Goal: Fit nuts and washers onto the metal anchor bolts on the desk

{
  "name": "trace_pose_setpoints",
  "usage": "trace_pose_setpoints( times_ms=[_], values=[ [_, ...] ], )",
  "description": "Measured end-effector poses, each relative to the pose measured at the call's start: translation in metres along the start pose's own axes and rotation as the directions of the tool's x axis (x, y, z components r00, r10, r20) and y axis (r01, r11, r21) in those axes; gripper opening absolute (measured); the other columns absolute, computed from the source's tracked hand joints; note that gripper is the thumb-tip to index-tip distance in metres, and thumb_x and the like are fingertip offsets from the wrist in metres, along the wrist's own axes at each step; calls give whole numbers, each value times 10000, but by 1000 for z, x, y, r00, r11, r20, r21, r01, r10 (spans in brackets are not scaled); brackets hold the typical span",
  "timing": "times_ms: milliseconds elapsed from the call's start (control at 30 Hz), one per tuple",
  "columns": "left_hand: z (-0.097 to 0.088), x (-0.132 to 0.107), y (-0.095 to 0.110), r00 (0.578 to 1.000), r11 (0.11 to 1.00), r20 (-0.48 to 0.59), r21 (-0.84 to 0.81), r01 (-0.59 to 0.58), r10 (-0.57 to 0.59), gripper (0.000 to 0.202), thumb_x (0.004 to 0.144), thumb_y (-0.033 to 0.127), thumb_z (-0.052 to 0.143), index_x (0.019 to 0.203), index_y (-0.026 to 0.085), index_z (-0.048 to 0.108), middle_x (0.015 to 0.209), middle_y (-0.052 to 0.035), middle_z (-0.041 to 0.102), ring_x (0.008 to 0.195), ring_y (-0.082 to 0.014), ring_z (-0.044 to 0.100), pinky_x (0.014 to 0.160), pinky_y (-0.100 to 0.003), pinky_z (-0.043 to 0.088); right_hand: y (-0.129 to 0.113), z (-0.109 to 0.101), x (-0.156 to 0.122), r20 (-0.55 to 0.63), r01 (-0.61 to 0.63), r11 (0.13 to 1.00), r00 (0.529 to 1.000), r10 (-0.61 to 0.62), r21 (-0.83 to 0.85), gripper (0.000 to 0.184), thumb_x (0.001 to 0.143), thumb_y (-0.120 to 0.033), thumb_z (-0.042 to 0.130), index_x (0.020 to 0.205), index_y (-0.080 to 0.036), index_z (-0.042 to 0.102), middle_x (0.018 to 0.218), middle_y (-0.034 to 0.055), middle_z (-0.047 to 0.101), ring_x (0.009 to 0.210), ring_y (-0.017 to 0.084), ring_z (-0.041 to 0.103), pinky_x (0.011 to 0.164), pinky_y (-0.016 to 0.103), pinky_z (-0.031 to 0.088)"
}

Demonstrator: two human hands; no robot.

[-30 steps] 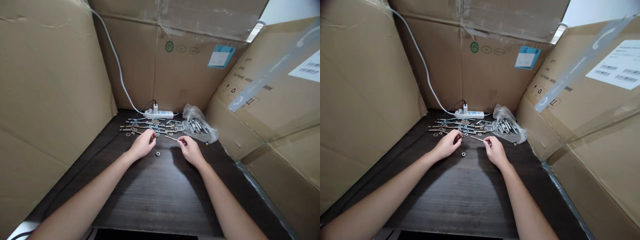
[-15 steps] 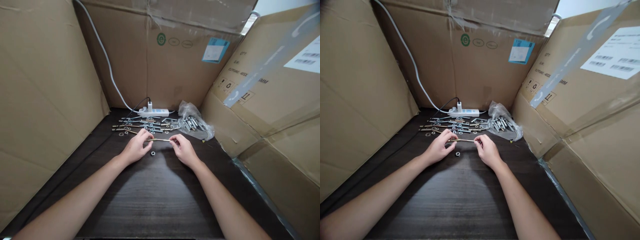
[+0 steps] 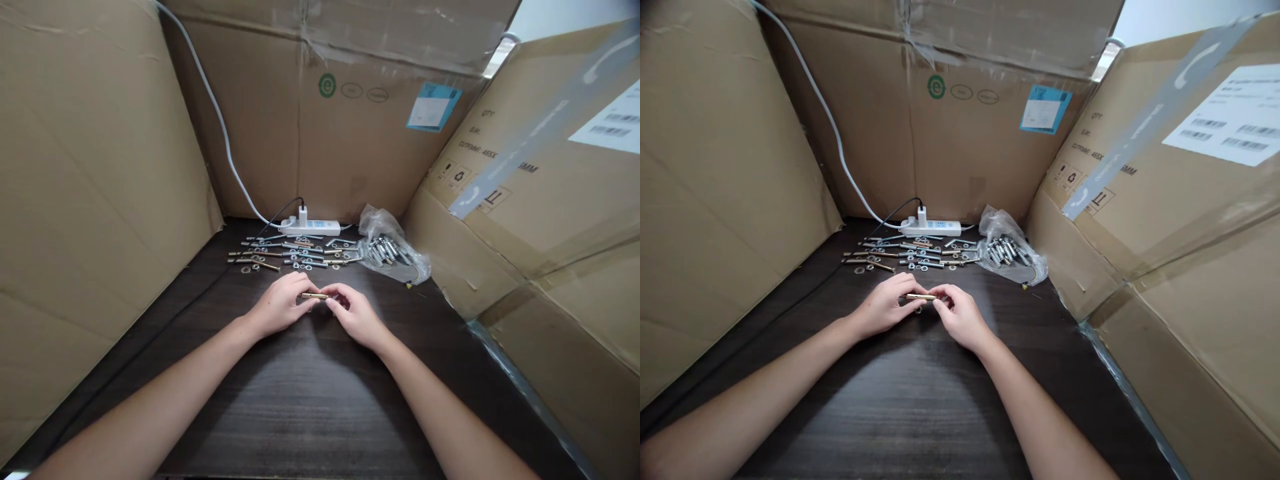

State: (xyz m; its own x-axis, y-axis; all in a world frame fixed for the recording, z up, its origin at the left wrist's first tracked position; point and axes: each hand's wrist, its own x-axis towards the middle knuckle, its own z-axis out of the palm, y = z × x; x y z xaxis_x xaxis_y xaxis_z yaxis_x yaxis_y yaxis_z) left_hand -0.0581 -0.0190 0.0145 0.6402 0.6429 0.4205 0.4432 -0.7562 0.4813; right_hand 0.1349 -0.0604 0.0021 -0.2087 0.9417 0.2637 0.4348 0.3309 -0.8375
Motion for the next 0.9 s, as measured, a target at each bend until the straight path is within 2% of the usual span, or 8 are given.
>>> trace_pose_setpoints(
  times_ms=[167, 267, 367, 467, 633, 767, 900],
  values=[
    [-2, 0, 2, 999, 1000, 43, 28, 10, -12, 132, 880, 302, 542, 946, 206, 605, 881, -19, 614, 838, -166, 549, 740, -281, 421, -3, -4, 0, 8, 72, 992, 997, -72, -99, 170, 852, -238, 545, 965, -188, 661, 823, 36, 613, 677, 137, 546, 615, 252, 433],
    [-4, 1, 3, 998, 998, 21, 14, 59, -59, 146, 888, 306, 510, 967, 196, 564, 903, -16, 613, 806, -159, 548, 724, -283, 417, 1, -7, 1, -18, 103, 983, 994, -107, -153, 173, 859, -229, 535, 960, -188, 669, 829, 46, 619, 702, 148, 553, 640, 262, 431],
    [-7, 2, 1, 992, 991, -27, 38, 125, -124, 168, 913, 316, 438, 907, 181, 537, 829, -11, 588, 747, -155, 530, 693, -284, 405, 6, -10, 2, -73, 84, 981, 993, -98, -176, 176, 864, -242, 526, 951, -183, 667, 844, 54, 628, 704, 154, 550, 639, 265, 426],
    [-8, 2, -3, 991, 990, -25, 64, 129, -128, 214, 934, 321, 387, 851, 179, 523, 793, -9, 568, 744, -158, 519, 688, -284, 395, 10, -10, 3, -91, 48, 983, 994, -65, -176, 176, 859, -254, 522, 938, -181, 662, 835, 53, 630, 690, 153, 544, 633, 264, 420],
    [-6, 2, -1, 997, 995, -28, 70, 69, -67, 170, 931, 297, 407, 872, 180, 516, 818, -12, 567, 745, -154, 511, 679, -275, 385, 11, -8, 3, -24, -27, 991, 999, 24, -130, 142, 830, -250, 518, 911, -185, 614, 848, 30, 605, 687, 143, 534, 635, 256, 416],
    [-4, 1, 3, 1000, 997, -20, 79, 25, -24, 158, 924, 292, 421, 892, 182, 531, 841, -20, 573, 761, -156, 515, 706, -285, 391, 7, -8, 2, 62, -118, 993, 991, 119, -25, 125, 832, -241, 460, 912, -197, 546, 748, -19, 556, 622, 125, 505, 605, 242, 387],
    [-4, 1, 6, 999, 997, 19, 70, 24, -26, 163, 927, 297, 421, 911, 193, 546, 859, -19, 574, 779, -159, 521, 720, -290, 394, 3, -9, 1, 95, -112, 994, 989, 110, 15, 176, 837, -211, 366, 839, -201, 542, 671, -37, 488, 610, 122, 443, 597, 235, 337]
  ],
)
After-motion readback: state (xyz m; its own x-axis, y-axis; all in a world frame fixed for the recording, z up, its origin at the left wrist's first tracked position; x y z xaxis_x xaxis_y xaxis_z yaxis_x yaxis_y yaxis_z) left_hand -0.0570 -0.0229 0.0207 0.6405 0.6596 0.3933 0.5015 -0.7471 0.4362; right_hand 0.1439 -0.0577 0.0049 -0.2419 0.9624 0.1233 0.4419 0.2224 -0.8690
